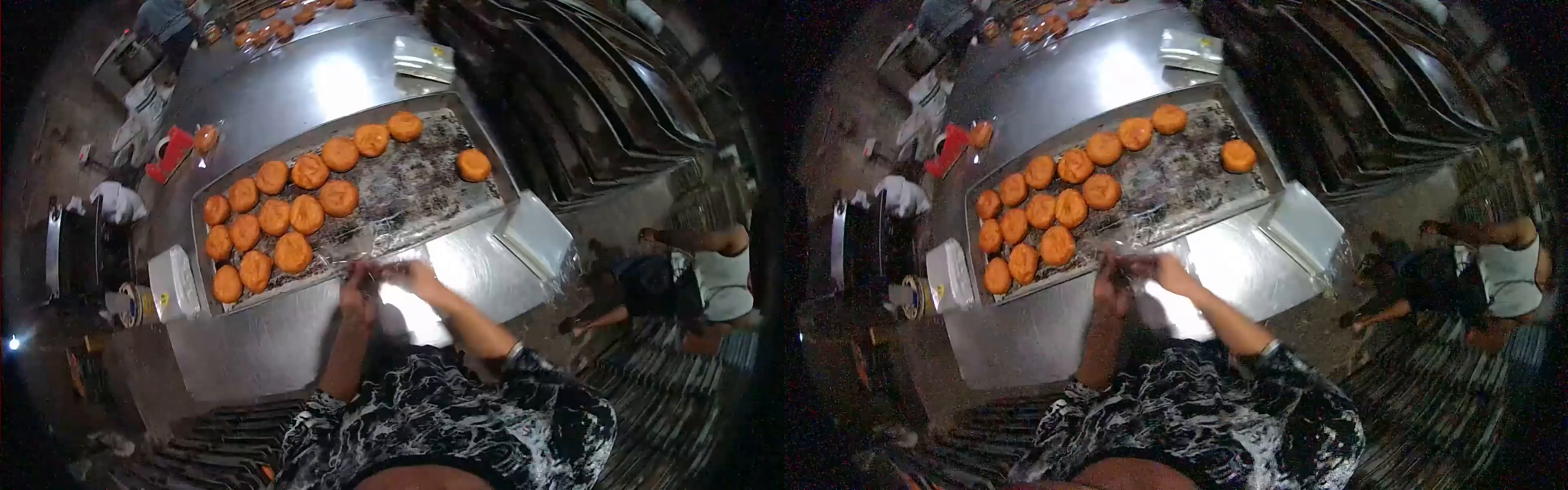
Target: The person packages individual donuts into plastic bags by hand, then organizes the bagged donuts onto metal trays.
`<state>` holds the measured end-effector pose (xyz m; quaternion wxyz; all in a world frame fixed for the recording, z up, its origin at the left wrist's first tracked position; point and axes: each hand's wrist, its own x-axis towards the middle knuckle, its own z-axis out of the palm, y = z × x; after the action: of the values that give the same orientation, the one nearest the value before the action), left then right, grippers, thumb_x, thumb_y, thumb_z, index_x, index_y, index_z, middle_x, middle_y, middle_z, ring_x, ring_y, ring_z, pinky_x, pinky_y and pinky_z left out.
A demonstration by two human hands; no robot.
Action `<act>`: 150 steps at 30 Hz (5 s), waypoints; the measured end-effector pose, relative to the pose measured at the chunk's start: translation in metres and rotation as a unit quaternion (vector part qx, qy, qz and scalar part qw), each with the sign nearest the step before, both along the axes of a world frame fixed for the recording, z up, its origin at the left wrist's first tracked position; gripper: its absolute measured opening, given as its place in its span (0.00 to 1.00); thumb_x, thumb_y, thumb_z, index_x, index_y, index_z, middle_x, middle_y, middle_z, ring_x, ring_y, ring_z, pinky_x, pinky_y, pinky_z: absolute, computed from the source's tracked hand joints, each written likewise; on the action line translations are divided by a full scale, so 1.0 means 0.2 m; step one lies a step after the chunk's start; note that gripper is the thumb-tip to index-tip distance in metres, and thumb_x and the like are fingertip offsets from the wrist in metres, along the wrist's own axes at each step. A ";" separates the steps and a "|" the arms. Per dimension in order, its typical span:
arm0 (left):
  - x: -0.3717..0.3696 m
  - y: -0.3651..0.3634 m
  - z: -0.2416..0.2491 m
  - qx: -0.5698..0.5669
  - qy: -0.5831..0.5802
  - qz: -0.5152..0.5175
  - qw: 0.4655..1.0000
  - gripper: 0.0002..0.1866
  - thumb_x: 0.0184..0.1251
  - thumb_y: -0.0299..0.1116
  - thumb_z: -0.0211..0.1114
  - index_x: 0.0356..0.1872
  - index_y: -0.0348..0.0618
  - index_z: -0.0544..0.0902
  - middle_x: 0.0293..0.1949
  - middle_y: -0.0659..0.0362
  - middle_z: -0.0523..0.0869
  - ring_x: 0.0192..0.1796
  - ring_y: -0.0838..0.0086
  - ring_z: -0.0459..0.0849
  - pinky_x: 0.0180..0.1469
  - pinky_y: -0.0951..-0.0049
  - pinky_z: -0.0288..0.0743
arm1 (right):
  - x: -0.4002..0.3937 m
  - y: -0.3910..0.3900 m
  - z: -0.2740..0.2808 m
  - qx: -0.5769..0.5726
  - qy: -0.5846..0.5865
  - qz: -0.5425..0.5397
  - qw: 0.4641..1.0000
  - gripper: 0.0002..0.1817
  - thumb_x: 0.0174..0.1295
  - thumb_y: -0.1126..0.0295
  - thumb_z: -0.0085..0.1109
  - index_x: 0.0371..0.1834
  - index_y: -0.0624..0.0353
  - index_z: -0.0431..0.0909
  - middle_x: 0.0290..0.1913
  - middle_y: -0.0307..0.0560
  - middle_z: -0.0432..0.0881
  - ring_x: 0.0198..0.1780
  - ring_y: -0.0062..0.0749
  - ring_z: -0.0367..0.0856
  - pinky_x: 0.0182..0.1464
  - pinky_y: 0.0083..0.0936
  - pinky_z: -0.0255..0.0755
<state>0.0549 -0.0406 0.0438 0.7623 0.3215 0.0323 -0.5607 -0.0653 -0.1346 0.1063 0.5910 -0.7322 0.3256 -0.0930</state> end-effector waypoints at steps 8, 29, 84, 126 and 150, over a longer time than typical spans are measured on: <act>0.17 0.18 0.11 0.140 -0.065 0.288 0.945 0.22 0.62 0.33 0.53 0.56 0.41 0.61 0.34 0.62 0.74 0.42 0.71 0.73 0.49 0.63 0.70 | 0.03 -1.19 -0.47 -0.384 0.380 -0.125 0.832 0.29 0.54 0.48 0.48 0.45 0.65 0.72 0.51 0.64 0.68 0.54 0.58 0.63 0.52 0.57 0.57; 0.20 0.41 0.24 0.015 -0.034 0.413 0.910 0.30 0.52 0.26 0.53 0.59 0.43 0.55 0.48 0.50 0.70 0.55 0.59 0.68 0.58 0.52 0.62 | 0.23 0.03 -0.09 -0.284 -0.269 0.142 0.909 0.41 0.32 0.64 0.73 0.55 0.57 0.63 0.48 0.50 0.72 0.47 0.42 0.71 0.51 0.33 0.64; -0.37 0.28 0.14 0.037 -0.413 -0.342 0.843 0.15 0.51 0.26 0.64 0.39 0.30 0.75 0.29 0.57 0.81 0.30 0.79 0.78 0.34 0.79 0.72 | -0.50 0.51 -0.12 -0.076 0.005 -0.159 0.984 0.11 0.63 0.68 0.43 0.25 0.61 0.59 0.13 0.45 0.73 0.15 0.25 0.73 0.16 0.22 0.64; 0.33 0.44 0.04 -0.194 0.065 0.100 0.974 0.22 0.60 0.35 0.52 0.56 0.43 0.63 0.54 0.53 0.68 0.52 0.66 0.71 0.53 0.67 0.66 | 0.79 0.60 0.08 0.021 -0.210 -0.237 0.948 0.40 0.43 0.75 0.66 0.59 0.64 0.53 0.56 0.54 0.64 0.58 0.35 0.63 0.56 0.29 0.62; 0.02 0.32 -0.82 -0.144 -0.692 -0.198 0.680 0.10 0.50 0.32 0.59 0.33 0.37 0.76 0.32 0.49 0.75 0.39 0.57 0.73 0.42 0.63 0.68 | 0.84 0.32 0.23 -0.232 -0.249 0.067 0.938 0.11 0.54 0.64 0.55 0.32 0.62 0.73 0.24 0.49 0.75 0.29 0.31 0.75 0.32 0.26 0.68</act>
<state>0.0581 0.0231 -0.1193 0.4754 0.5031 -0.6496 -0.3144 0.1032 -0.0700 0.1524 0.4719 -0.8225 0.0879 -0.3051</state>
